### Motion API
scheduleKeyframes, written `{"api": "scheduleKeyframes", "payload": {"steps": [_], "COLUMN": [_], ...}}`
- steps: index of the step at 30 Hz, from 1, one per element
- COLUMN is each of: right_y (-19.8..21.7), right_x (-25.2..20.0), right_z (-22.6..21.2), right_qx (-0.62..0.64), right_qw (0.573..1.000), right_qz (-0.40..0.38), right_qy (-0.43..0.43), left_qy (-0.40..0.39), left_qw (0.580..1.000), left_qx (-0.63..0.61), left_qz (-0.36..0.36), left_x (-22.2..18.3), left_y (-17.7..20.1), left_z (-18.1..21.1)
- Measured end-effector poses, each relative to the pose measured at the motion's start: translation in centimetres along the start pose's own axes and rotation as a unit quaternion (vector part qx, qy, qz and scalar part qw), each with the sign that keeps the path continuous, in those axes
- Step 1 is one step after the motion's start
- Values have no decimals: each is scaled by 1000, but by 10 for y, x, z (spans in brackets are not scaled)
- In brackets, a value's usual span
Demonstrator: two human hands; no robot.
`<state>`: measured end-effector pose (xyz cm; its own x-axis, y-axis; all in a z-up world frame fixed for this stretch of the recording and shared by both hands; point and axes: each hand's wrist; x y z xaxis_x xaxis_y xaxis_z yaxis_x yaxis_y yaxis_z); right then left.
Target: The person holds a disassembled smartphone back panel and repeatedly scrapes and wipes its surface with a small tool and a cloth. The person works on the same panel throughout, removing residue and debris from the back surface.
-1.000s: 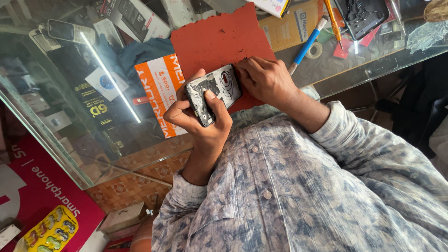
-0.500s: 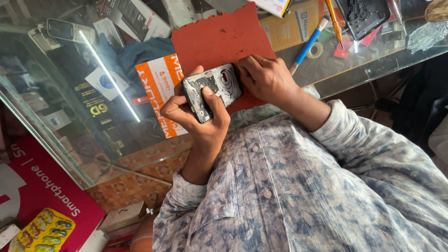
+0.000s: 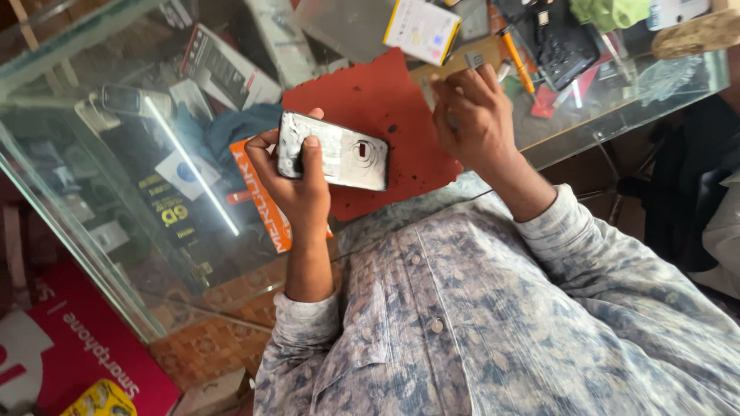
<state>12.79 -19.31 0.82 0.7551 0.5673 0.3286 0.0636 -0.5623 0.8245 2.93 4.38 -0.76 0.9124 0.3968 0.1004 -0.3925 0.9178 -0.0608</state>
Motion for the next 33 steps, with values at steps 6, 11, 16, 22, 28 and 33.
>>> {"api": "scheduleKeyframes", "payload": {"steps": [6,11,16,22,28,33], "right_y": [12,46,74,72,47,25], "right_x": [-27,-76,-132,-121,-84,-60], "right_z": [30,127,186,191,108,9], "right_qx": [-35,-307,-290,-114,-24,113], "right_qw": [989,849,877,907,957,989], "right_qz": [141,382,301,319,273,64], "right_qy": [-13,-197,-237,-249,-90,-65], "left_qy": [34,23,-12,-45,-80,-78], "left_qw": [997,993,995,995,994,993], "left_qx": [-71,-109,-93,-72,-58,48], "left_qz": [-1,40,46,47,36,73], "left_x": [28,24,26,24,21,11], "left_y": [-1,-5,-7,-1,3,-1], "left_z": [-20,-31,-36,-42,-40,-32]}}
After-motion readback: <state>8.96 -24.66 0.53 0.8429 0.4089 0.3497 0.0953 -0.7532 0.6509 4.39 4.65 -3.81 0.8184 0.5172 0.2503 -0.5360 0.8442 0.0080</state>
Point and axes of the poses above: each hand's wrist, its own x-axis towards the middle knuckle, its own y-axis out of the back of the hand, z = x × y, and after that the axes turned 7 degrees about -z, right-handed
